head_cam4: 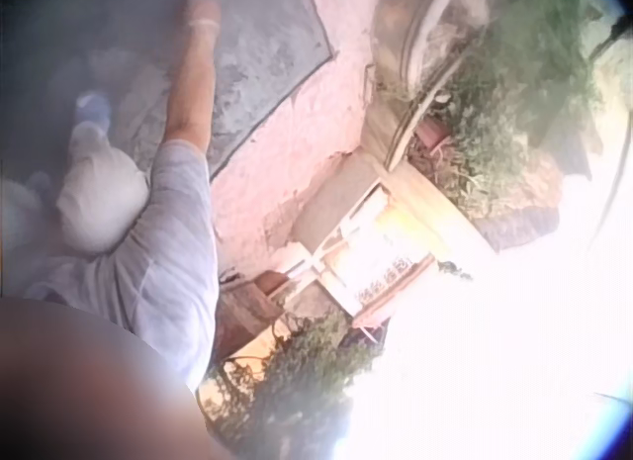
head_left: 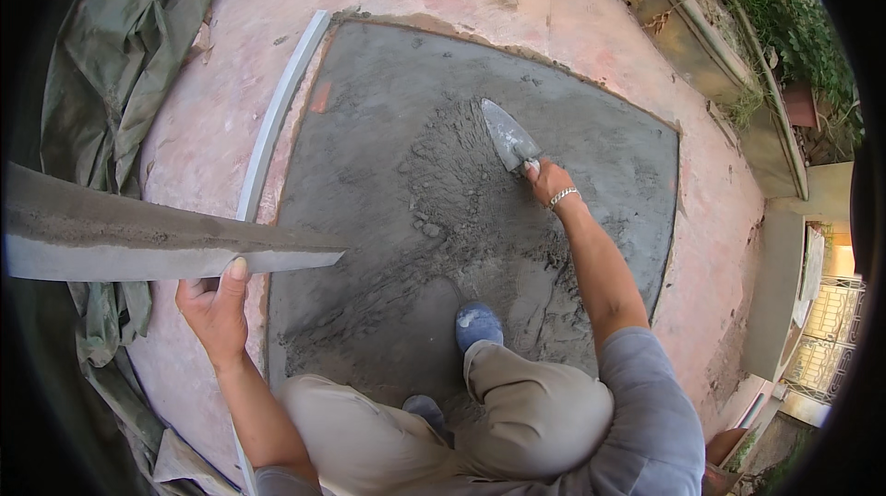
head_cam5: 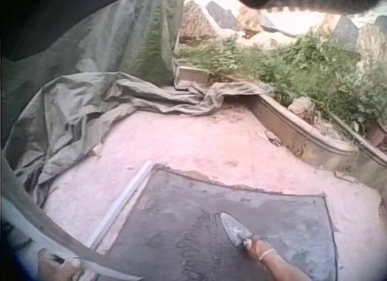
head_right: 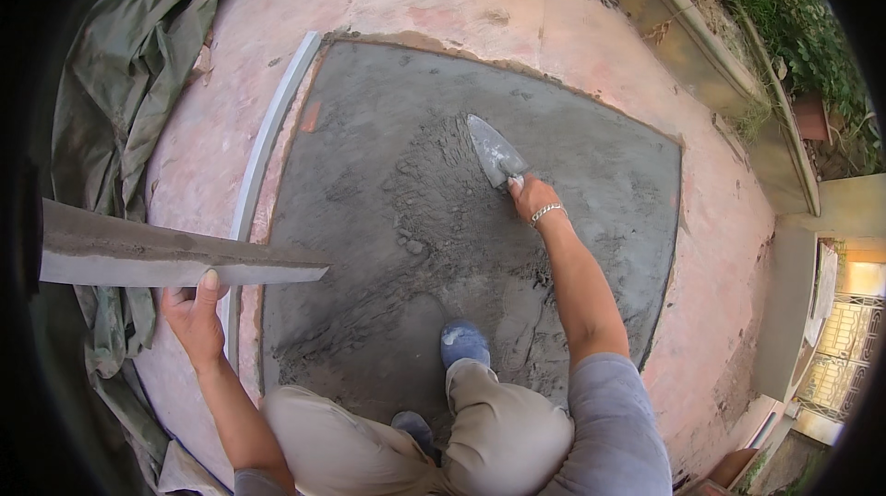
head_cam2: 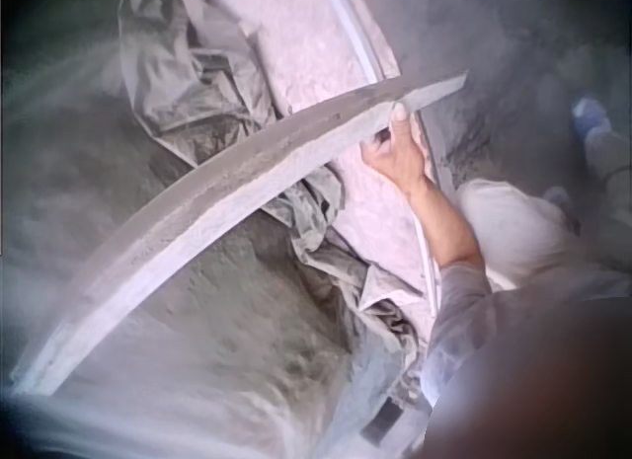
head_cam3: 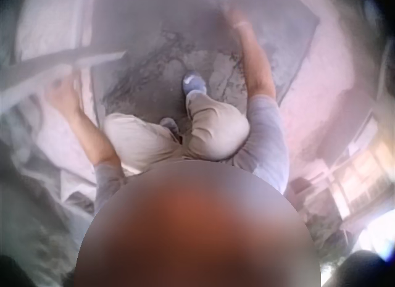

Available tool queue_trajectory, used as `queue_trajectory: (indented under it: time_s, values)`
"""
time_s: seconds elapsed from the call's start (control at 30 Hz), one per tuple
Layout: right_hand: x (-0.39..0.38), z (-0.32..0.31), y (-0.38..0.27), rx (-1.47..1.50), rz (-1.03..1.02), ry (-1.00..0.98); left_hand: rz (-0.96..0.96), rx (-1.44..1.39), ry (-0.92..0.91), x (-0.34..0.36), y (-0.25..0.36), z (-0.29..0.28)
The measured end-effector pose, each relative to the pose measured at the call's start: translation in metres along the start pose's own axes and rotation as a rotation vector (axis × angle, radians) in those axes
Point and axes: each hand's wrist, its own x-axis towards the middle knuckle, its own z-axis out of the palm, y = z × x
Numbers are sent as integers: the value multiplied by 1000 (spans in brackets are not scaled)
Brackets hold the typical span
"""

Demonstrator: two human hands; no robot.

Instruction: The person uses a trowel to spread wet concrete on a floor and a straight metal bar to level the surface. They repeatedly drag the bar across the concrete to create a flat, even finish.

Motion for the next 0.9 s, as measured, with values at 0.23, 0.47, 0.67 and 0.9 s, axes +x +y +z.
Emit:
queue_trajectory:
  time_s: [0.23, 0.47, 0.67, 0.9]
  values:
    - [-25, 13, 74, 72, 196, 89, -75, -57, -9, -14, 12, -29]
    - [-105, 0, 70, 157, 421, 165, -5, -149, 55, -19, 28, -38]
    - [-137, -49, -41, 1431, 44, 105, -4, -372, -156, 21, 38, 19]
    - [-180, -12, -133, 1266, 47, -760, -44, -442, -246, 25, 31, 85]
